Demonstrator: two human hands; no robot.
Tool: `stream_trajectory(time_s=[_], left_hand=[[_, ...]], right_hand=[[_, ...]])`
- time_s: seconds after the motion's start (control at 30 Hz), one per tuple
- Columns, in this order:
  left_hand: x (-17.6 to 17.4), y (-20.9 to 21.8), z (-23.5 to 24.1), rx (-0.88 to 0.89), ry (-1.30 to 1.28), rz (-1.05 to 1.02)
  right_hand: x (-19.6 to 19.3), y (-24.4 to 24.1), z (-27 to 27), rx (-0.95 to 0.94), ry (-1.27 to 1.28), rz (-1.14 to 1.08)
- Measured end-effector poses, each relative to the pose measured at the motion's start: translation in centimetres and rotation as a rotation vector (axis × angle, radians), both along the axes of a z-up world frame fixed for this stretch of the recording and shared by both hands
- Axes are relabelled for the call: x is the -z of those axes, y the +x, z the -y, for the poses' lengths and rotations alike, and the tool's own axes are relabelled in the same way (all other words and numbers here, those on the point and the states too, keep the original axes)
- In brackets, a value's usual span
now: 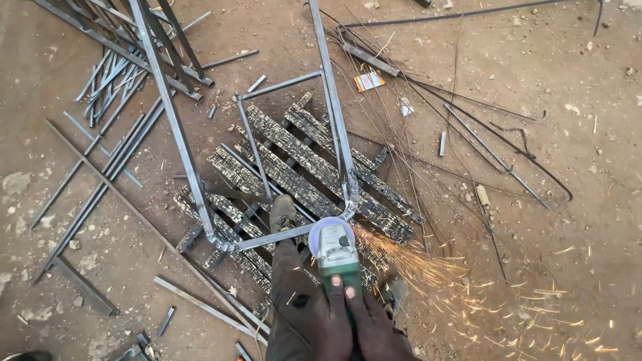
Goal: Using an angle grinder to smooth the welded joints of a rectangular metal frame.
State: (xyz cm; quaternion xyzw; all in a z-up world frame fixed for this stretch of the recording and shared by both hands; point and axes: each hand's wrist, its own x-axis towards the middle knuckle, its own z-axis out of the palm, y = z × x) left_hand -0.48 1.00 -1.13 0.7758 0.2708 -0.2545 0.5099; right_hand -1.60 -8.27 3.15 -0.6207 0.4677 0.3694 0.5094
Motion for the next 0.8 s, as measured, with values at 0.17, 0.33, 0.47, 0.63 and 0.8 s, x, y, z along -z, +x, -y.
stream_trajectory(time_s=[0.17,0.33,0.47,0.63,0.8], left_hand=[[-1.3,1.5,2.0,0.092,0.029,-0.127],[-1.4,1.2,2.0,0.122,0.052,-0.116],[-0.7,0.0,0.7,-0.004,0.065,-0.112],[-2.3,2.6,3.0,0.114,0.062,-0.230],[0.2,0.5,2.4,-0.075,-0.053,0.001]], right_hand=[[2.7,-0.7,0.5,0.274,0.036,0.290],[3.8,-1.2,0.5,0.350,0.033,0.317],[3.3,-1.5,-0.1,0.251,0.107,0.299],[2.7,0.2,1.6,0.270,0.024,0.404],[3.8,-0.5,1.4,0.165,0.051,0.374]])
